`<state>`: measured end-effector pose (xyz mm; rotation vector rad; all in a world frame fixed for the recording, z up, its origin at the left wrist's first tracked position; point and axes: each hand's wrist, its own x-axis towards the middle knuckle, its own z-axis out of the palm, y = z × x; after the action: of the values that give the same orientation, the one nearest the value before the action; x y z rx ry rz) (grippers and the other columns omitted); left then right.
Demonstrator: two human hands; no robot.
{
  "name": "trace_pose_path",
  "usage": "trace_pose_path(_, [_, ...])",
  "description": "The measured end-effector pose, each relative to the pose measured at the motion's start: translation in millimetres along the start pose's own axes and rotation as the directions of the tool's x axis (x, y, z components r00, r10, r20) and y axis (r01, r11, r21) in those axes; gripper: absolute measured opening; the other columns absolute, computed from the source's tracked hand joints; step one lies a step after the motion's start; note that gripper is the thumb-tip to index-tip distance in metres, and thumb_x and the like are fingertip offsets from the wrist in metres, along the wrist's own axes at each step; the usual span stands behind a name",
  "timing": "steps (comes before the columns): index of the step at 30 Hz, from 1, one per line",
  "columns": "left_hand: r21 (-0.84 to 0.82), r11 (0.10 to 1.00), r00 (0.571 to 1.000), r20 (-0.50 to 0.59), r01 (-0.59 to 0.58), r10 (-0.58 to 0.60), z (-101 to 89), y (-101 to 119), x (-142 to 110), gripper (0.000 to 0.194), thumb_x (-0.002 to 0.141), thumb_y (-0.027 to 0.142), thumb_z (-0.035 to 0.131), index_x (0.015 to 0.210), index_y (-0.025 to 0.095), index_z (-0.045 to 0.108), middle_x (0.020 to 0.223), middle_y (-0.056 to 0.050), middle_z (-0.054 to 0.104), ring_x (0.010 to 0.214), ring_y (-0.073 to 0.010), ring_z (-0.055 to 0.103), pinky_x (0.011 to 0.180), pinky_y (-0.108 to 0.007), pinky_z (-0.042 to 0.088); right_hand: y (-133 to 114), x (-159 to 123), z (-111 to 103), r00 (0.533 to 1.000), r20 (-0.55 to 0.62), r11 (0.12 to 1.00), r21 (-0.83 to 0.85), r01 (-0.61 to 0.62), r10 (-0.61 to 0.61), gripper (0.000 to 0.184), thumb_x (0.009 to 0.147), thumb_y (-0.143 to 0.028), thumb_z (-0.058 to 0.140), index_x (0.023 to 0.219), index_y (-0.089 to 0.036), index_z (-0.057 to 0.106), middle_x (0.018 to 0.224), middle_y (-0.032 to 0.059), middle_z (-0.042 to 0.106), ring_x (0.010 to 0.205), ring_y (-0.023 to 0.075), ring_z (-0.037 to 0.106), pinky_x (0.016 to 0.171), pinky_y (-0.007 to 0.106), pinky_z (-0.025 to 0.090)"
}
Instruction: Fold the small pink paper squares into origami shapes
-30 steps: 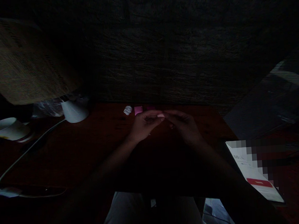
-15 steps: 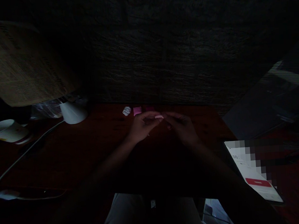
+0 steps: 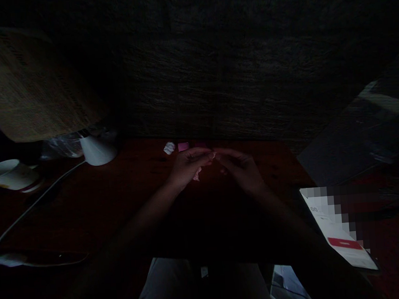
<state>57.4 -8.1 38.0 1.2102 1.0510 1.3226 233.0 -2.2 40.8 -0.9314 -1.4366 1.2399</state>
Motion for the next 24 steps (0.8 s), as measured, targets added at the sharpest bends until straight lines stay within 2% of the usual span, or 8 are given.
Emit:
trace_pose_path(2, [-0.007,0.999,0.999,-0.011,0.032,-0.032,-0.6,0.0,0.6,0.032,0.073,0.038,0.086,0.095,0.017,0.078,0.089,-0.009,0.079,0.078,-0.0185,0.076,0.046,-0.017,0.044,-0.4,-0.3,-1.2,0.999,0.038,1.000,-0.012,0.010,-0.010,0.032,0.076,-0.044,0.082,0.104,-0.029,0.082,0.091,0.0018,0.080,0.062,0.0125,0.062,0.058,0.028,0.051])
trace_pose_path(5, [-0.001,0.999,0.999,0.013,0.033,-0.033,-0.9,1.6,0.8,0.033,0.078,0.042,0.083,0.098,0.016,0.077,0.087,-0.010,0.079,0.079,-0.0191,0.077,0.041,-0.014,0.040,0.5,0.1,-2.6,0.999,0.027,0.999,0.011,0.031,-0.031,0.030,0.077,-0.042,0.082,0.104,-0.029,0.082,0.091,0.0012,0.080,0.064,0.0125,0.063,0.059,0.028,0.051])
trace_pose_path(9, [0.030,1.000,0.997,0.074,-0.010,0.007,-1.8,5.8,-1.2,0.037,0.080,0.043,0.083,0.104,0.016,0.077,0.095,-0.011,0.080,0.082,-0.0196,0.077,0.047,-0.016,0.049,1.9,1.5,-3.7,0.999,0.010,0.999,0.020,0.030,-0.031,0.031,0.077,-0.044,0.083,0.104,-0.028,0.081,0.097,0.0022,0.080,0.067,0.0128,0.063,0.059,0.027,0.051])
trace_pose_path(13, [0.050,0.998,0.996,0.079,-0.032,0.028,-2.7,8.2,-3.4,0.041,0.079,0.043,0.083,0.111,0.018,0.077,0.101,-0.011,0.081,0.081,-0.0208,0.077,0.042,-0.016,0.045,-0.1,1.6,-3.3,1.000,0.001,1.000,0.012,0.028,-0.028,0.034,0.076,-0.047,0.083,0.104,-0.028,0.081,0.101,0.0030,0.080,0.068,0.0131,0.064,0.061,0.028,0.053])
trace_pose_path(15, [0.053,0.998,0.997,0.071,-0.035,0.031,-2.4,8.1,-3.3,0.039,0.079,0.043,0.083,0.108,0.017,0.078,0.097,-0.010,0.081,0.081,-0.0209,0.077,0.042,-0.017,0.044,-1.4,1.0,-2.6,1.000,-0.006,1.000,-0.003,0.027,-0.027,0.034,0.076,-0.049,0.083,0.101,-0.027,0.082,0.100,0.0034,0.080,0.069,0.0139,0.065,0.060,0.028,0.054])
trace_pose_path(24, [0.093,0.987,0.987,0.103,-0.130,0.121,-2.2,6.8,-1.9,0.034,0.083,0.046,0.079,0.100,0.017,0.078,0.092,-0.009,0.080,0.080,-0.0184,0.076,0.058,-0.022,0.057,0.3,-0.6,-0.8,0.997,-0.043,0.997,-0.044,0.060,-0.062,0.029,0.077,-0.050,0.081,0.096,-0.027,0.083,0.093,0.0027,0.080,0.068,0.0147,0.065,0.060,0.029,0.054])
